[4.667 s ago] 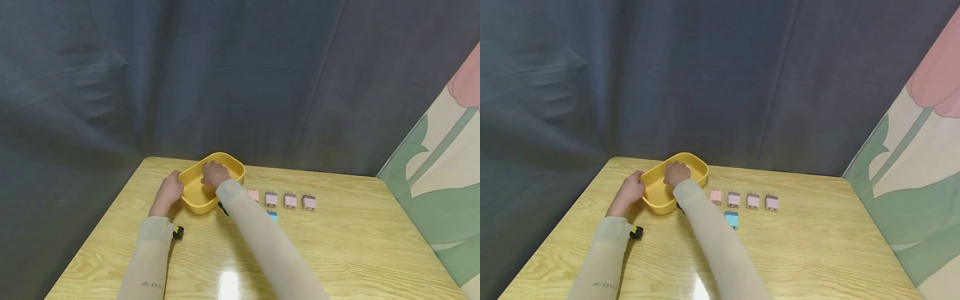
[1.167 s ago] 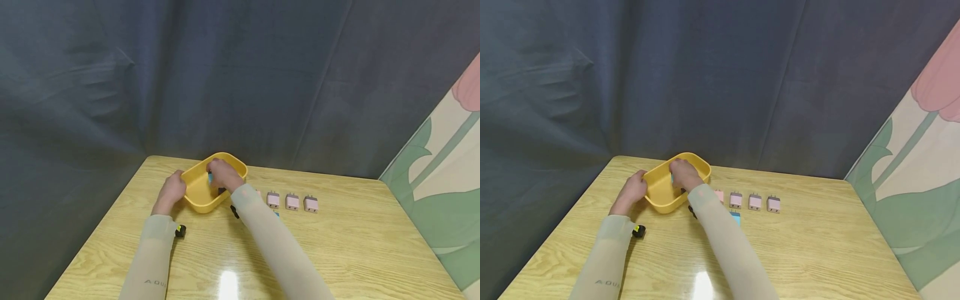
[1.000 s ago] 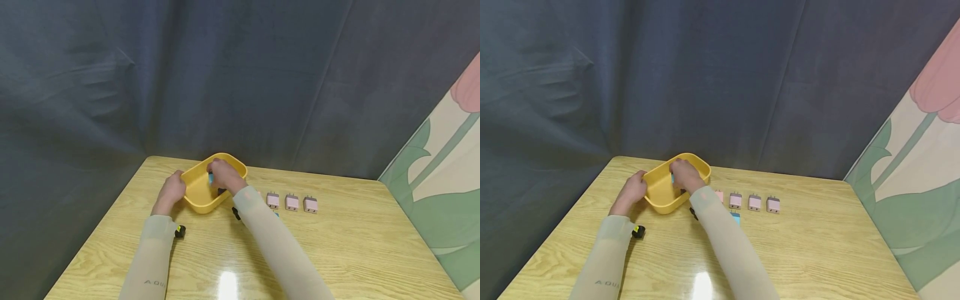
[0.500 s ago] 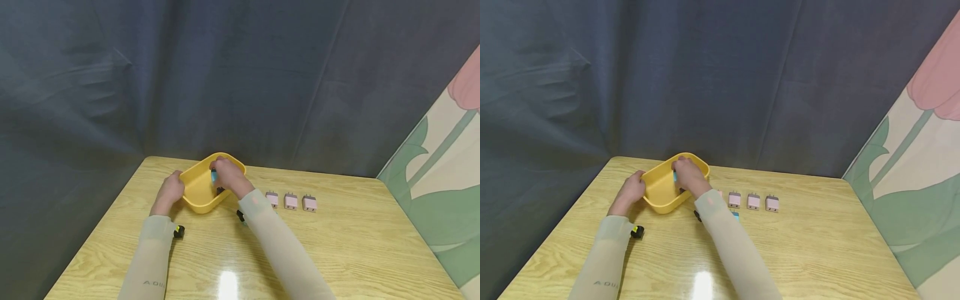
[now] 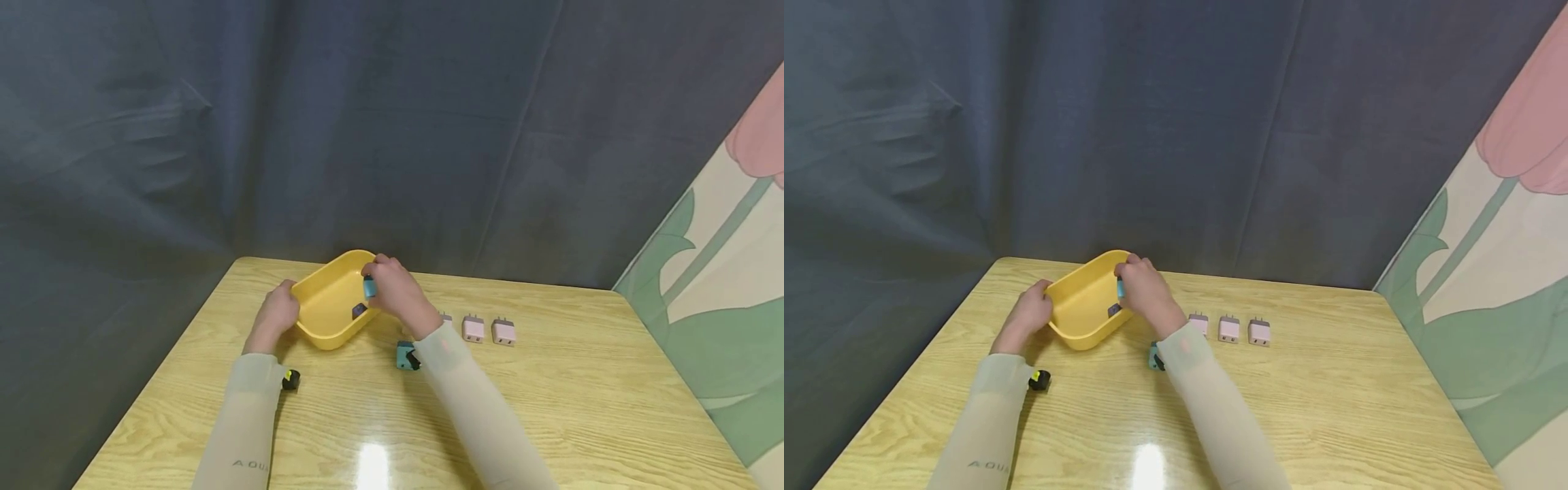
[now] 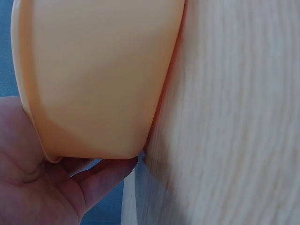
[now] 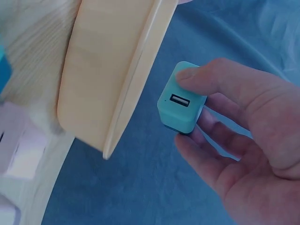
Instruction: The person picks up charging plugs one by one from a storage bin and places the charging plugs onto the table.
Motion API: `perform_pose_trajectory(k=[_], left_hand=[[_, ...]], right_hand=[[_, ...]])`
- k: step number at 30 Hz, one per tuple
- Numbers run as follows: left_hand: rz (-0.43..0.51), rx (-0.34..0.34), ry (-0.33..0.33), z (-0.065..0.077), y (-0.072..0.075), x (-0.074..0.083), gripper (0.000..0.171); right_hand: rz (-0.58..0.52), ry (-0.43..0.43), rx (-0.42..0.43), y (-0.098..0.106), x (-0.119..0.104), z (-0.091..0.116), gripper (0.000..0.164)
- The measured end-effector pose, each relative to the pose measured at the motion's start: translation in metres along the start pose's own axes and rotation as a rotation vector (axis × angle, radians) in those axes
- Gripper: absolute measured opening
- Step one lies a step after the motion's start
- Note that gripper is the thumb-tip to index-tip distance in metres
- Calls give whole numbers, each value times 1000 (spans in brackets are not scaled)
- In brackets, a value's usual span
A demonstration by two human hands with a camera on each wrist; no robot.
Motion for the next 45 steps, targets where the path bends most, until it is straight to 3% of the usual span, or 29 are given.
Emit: perform_pose_trajectory(k=[26,36,45], left_hand=[[-12,0,3,1,4,-6,59],[-11,2,-4,-1,5,-8,58],[4,-3,-2,-1,6,-9,59]], right_hand=[[-20,-56,33,16,68,84,45],[-34,-113,-8,18,98,99,44],[-61,-167,-97,13,120,111,45]])
Point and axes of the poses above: each hand's wrist, its own z-axis away from the middle knuckle, its own y-axis out of the back of the hand, x = y × z, the point moved 10 cm from there along -z, towards the middle knuckle, and after that the axes turned 10 degrees about -y, right-handed, at the moved point
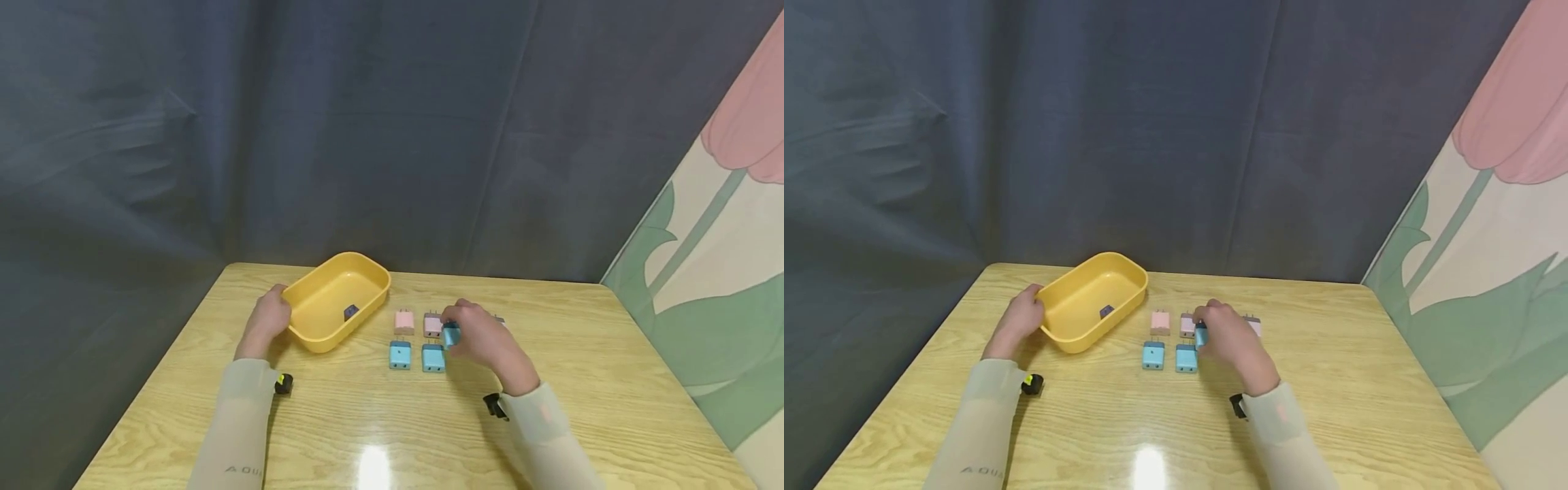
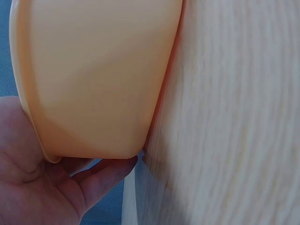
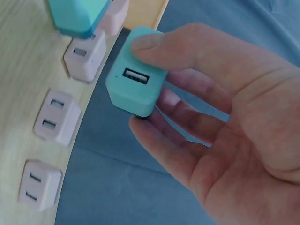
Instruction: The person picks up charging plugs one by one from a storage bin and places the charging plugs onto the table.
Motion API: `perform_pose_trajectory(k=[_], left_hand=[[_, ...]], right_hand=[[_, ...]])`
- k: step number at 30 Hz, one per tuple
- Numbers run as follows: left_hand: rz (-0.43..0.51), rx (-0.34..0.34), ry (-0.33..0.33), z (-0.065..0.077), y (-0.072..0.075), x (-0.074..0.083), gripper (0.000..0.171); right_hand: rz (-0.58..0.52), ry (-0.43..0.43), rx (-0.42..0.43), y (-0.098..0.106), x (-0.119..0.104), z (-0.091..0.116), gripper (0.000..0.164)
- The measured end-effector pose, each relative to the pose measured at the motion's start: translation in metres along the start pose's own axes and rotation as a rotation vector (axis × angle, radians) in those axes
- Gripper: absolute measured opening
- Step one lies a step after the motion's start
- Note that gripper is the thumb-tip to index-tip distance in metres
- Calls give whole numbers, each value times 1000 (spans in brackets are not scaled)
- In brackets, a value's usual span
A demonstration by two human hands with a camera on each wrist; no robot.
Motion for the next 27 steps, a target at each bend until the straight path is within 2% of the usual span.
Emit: perform_pose_trajectory(k=[13,16,22,27], left_hand=[[-7,2,-10,0,2,-2,60],[-5,-6,-5,0,0,-2,59],[-3,-18,-5,0,0,0,58],[-2,-25,-7,-1,0,3,58]], right_hand=[[43,22,-59,-8,21,1,34],[41,3,-80,-10,27,1,31],[36,-77,-109,-13,39,4,38],[53,-76,-126,-18,41,3,39]])
Point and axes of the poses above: each hand's wrist, its own z-axis away from the middle knuckle, its own y-axis out of the back of the hand, x = y × z, the point moved 10 cm from there along -z, towards the middle knuckle, and after that the axes turned 10 degrees about -y, right-handed, at the moved point
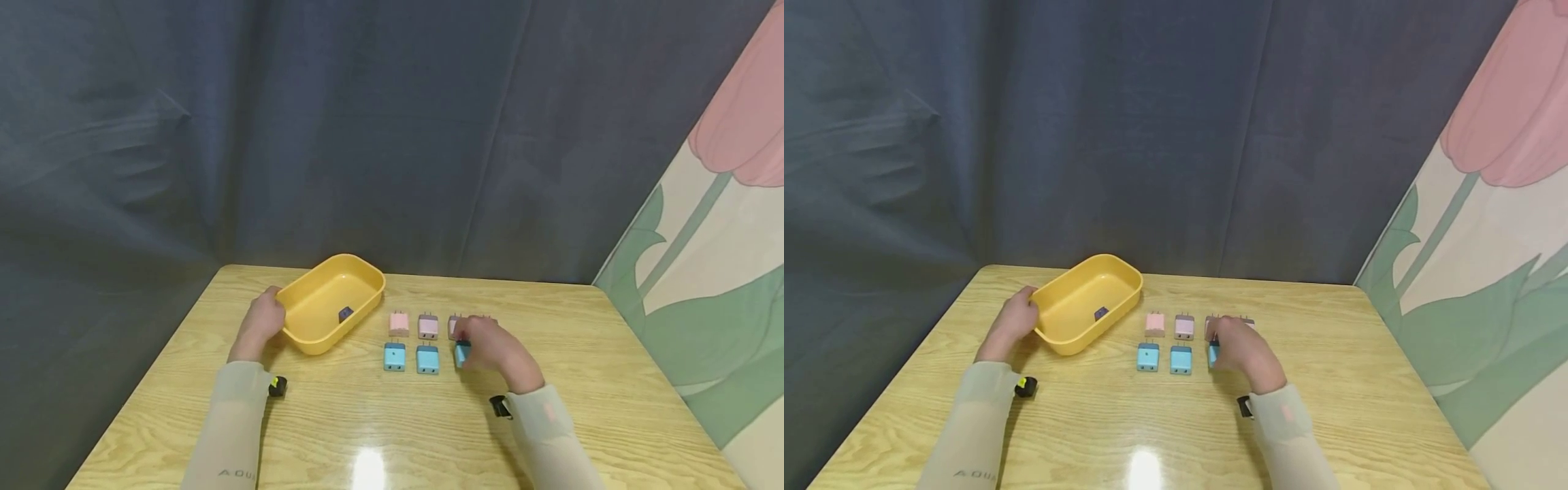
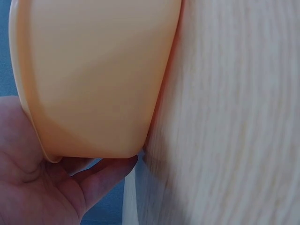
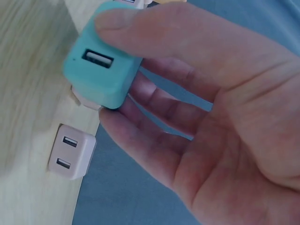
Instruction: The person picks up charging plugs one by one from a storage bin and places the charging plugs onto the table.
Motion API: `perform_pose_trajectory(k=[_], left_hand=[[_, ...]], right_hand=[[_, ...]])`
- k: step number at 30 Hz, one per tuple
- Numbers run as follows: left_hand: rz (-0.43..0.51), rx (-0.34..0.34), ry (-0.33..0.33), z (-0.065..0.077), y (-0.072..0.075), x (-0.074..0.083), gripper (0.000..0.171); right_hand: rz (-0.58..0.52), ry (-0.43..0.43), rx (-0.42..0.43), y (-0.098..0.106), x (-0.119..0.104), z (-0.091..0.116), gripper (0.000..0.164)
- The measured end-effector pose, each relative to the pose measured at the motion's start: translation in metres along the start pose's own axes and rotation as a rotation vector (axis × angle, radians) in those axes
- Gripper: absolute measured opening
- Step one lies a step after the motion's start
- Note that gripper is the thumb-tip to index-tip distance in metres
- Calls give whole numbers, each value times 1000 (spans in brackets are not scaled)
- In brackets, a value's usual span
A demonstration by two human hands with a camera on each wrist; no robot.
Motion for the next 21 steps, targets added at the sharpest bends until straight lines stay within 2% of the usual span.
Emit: perform_pose_trajectory(k=[10,21], left_hand=[[-40,22,-12,0,-2,-1,57],[-46,28,-14,0,2,1,57]], right_hand=[[-18,-7,-50,-13,-1,-2,37],[-9,-3,-57,-16,-4,-4,39]])
Point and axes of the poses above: each hand's wrist, its own z-axis away from the middle knuckle, its own y-axis out of the back of the hand, x = y × z, the point moved 10 cm from there along -z, towards the middle knuckle, and after that the axes turned 10 degrees about -y, right-handed, at the moved point
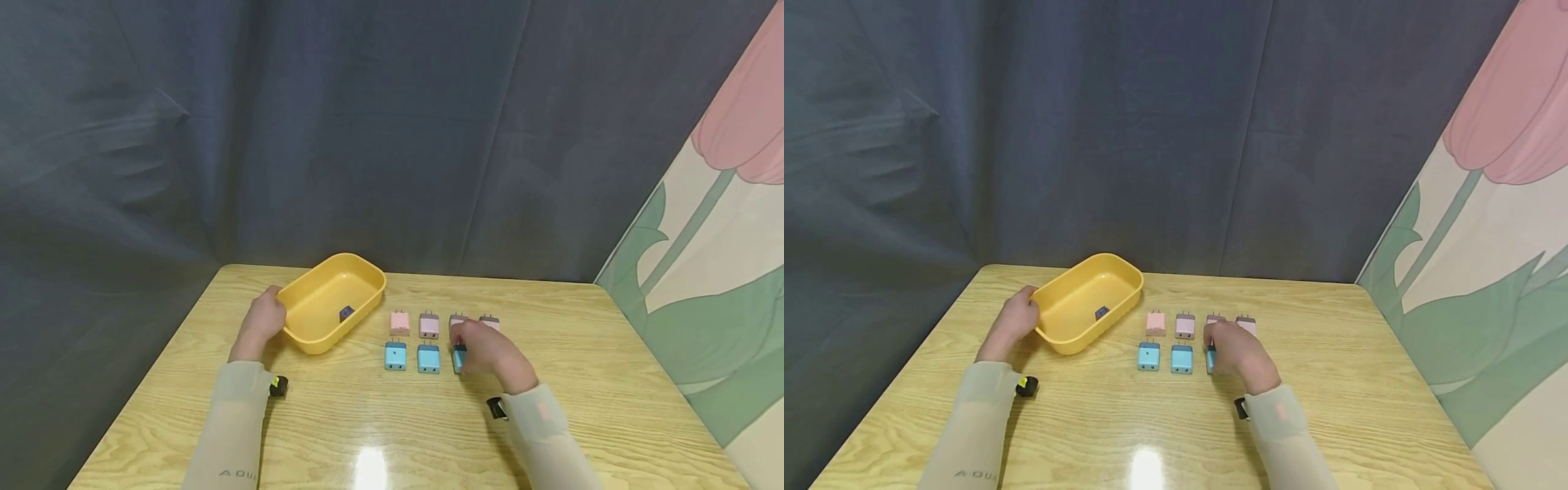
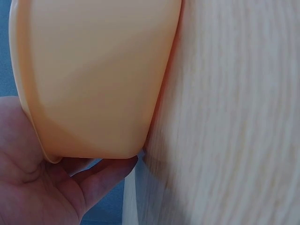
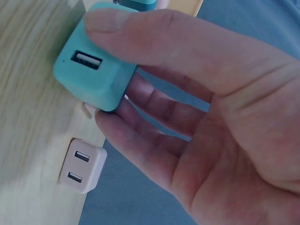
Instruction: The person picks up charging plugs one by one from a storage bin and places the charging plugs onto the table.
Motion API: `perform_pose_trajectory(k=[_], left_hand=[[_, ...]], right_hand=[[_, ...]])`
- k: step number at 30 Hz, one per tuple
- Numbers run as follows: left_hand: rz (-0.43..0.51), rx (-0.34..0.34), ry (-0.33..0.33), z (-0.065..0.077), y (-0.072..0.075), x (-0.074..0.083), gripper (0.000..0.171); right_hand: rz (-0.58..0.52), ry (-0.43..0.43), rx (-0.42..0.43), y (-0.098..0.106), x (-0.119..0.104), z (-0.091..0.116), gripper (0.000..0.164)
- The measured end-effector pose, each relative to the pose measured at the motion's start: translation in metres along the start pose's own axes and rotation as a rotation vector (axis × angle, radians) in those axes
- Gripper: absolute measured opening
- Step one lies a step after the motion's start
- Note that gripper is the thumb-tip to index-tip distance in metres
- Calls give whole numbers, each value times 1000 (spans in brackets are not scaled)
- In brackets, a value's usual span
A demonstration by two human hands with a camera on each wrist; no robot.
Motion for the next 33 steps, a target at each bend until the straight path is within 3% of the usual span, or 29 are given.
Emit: perform_pose_trajectory(k=[33], left_hand=[[11,-6,9,-1,-2,-2,57]], right_hand=[[-10,-63,-7,-5,2,-2,46]])
Point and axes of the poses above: each hand's wrist, its own z-axis away from the middle knuckle, its own y-axis out of the back of the hand, x = y × z, the point moved 10 cm from there along -z, towards the middle knuckle, and after that the axes turned 10 degrees about -y, right-handed, at the moved point
